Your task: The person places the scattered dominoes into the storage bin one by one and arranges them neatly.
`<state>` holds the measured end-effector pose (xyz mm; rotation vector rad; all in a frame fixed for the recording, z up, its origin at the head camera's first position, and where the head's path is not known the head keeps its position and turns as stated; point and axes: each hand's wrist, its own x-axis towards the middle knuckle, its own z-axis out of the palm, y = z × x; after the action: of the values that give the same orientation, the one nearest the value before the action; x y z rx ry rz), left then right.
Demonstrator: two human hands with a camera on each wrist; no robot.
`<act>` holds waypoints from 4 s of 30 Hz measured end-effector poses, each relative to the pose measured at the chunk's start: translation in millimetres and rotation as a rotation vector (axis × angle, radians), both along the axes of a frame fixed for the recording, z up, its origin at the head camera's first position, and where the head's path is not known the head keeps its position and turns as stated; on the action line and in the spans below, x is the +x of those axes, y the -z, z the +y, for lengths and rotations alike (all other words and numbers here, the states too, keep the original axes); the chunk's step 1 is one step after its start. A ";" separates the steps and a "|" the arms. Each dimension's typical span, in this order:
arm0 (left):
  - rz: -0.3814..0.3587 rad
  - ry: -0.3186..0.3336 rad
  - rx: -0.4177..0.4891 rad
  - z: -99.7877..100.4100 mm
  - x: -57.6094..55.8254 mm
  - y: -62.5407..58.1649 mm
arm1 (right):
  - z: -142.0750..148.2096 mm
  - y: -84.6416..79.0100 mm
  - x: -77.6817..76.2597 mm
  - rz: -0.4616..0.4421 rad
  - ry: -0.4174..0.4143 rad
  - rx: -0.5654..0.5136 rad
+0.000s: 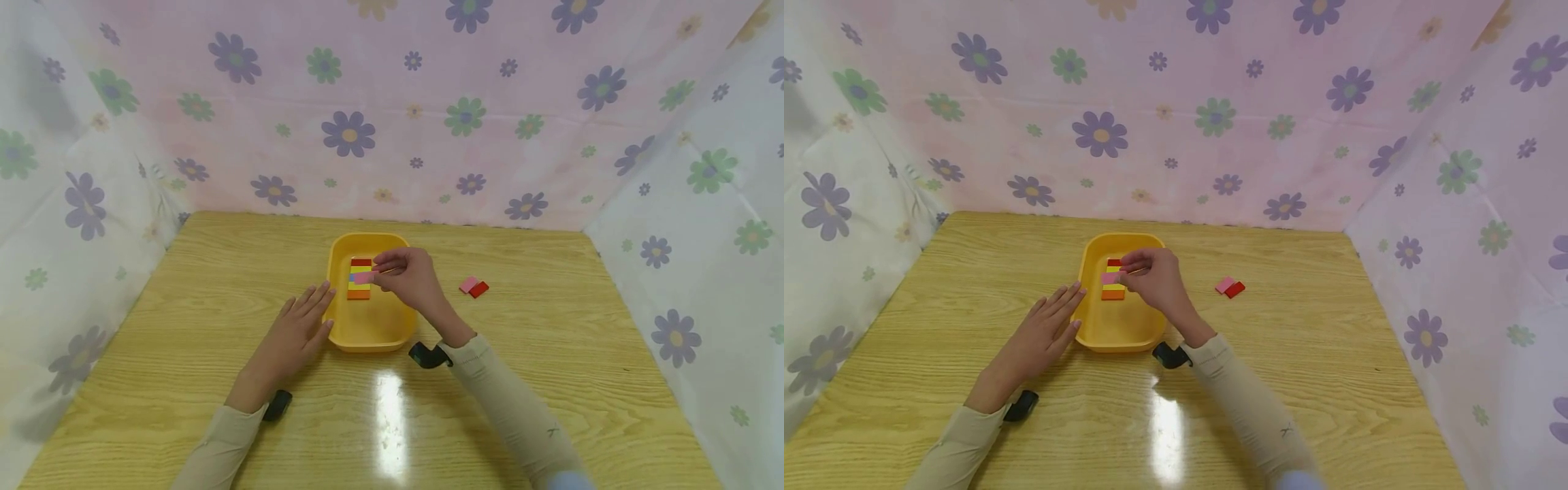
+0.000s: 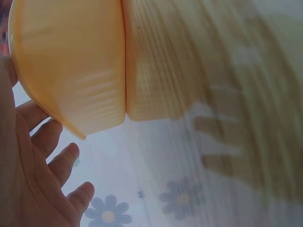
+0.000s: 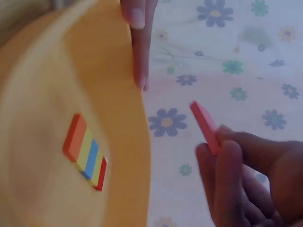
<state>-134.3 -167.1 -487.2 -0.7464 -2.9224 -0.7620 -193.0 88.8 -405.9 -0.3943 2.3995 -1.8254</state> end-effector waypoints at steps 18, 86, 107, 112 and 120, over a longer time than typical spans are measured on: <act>0.000 -0.001 0.010 0.1 -0.8 1.2 | -33.1 32.8 -57.9 -0.284 -0.218 0.778; -0.015 -0.005 0.003 2.5 0.0 -4.7 | 40.6 5.7 -44.4 -0.110 0.030 0.057; -0.001 0.007 0.005 1.9 -1.4 -4.2 | 137.2 62.1 -28.5 0.017 0.254 -0.047; 0.002 0.008 0.001 1.9 -1.3 -4.3 | 154.4 71.3 -20.5 0.001 0.286 -0.015; 0.007 0.006 0.000 1.4 -1.0 -4.4 | 178.9 81.6 -9.7 0.011 0.315 0.069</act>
<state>-135.3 -165.7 -482.9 -0.7567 -2.9155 -0.7589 -202.7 267.7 -487.5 -0.0187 2.6486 -1.8491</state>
